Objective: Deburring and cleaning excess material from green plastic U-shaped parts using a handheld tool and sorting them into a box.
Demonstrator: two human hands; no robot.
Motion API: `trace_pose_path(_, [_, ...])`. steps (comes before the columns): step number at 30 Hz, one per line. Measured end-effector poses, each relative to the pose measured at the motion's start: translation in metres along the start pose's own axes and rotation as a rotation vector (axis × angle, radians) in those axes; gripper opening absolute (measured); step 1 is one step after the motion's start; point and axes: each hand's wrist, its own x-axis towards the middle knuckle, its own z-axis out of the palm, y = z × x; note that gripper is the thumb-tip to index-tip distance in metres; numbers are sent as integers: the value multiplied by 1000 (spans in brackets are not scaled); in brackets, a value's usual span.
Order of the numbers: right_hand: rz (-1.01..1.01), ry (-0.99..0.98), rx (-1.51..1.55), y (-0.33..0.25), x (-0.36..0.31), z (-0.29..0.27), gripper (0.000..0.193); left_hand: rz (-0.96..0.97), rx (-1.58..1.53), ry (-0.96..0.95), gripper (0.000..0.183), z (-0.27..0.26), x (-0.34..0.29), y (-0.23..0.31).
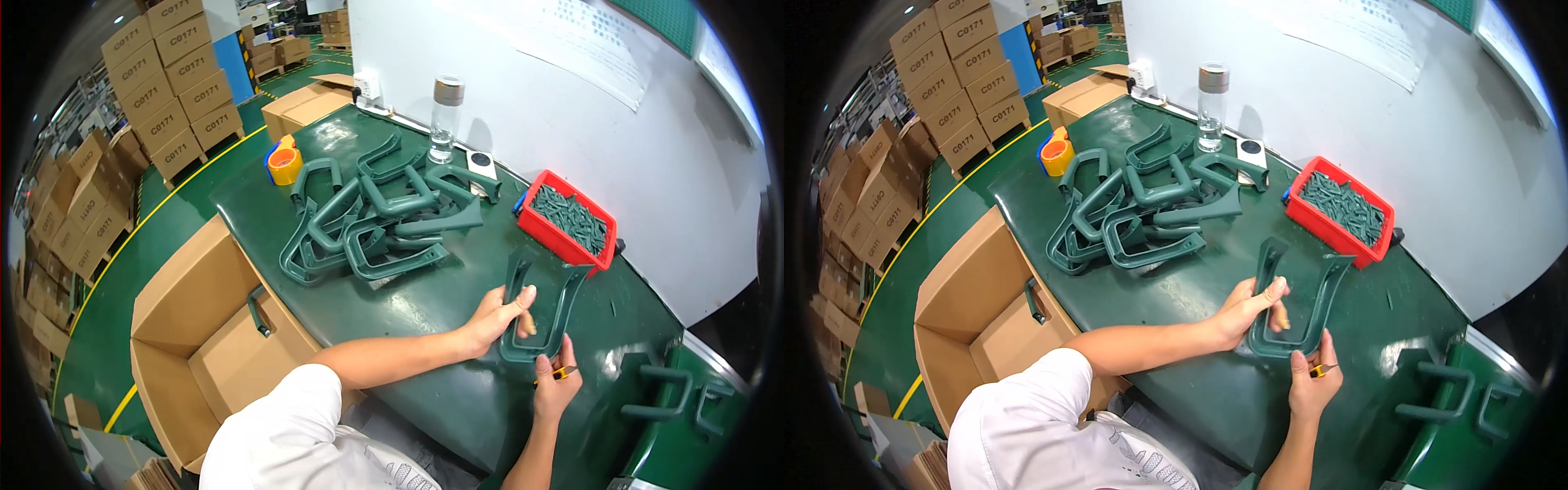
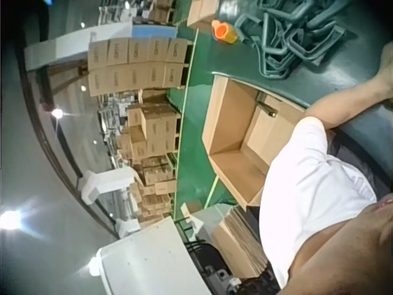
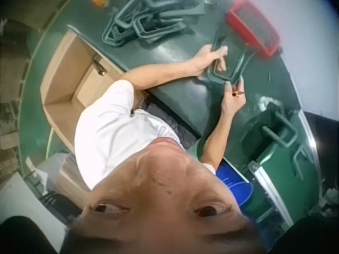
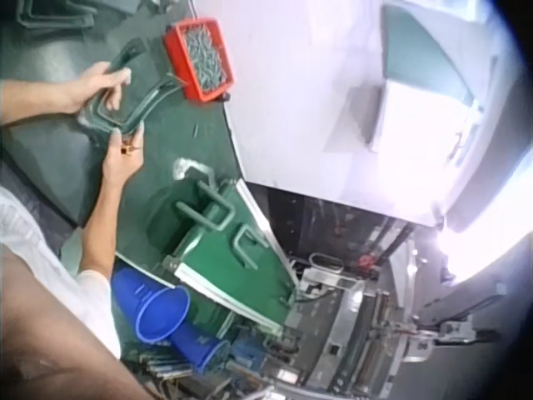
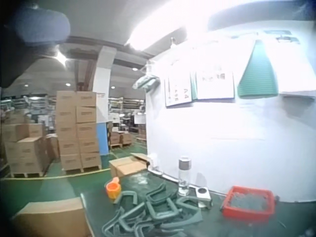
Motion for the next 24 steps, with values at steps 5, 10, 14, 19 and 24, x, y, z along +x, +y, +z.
trace_pose_path(5, [76, -15, -60, -12, -3, 23, 48, 148, -97, 272, 33, -1, -12, -20])
trace_pose_path(10, [64, 43, -24, -3, 1, 39, 38, 315, -78, 247, 29, 3, -22, -19])
trace_pose_path(14, [146, 83, -14, -11, 4, 55, 35, 318, -32, 275, 27, 0, -28, -12])
trace_pose_path(19, [166, 127, 10, -9, 5, 67, 33, 387, 13, 243, 27, -3, -32, -5])
trace_pose_path(24, [151, 163, 13, -11, 3, 71, 33, 430, 38, 250, 29, -4, -33, -3])
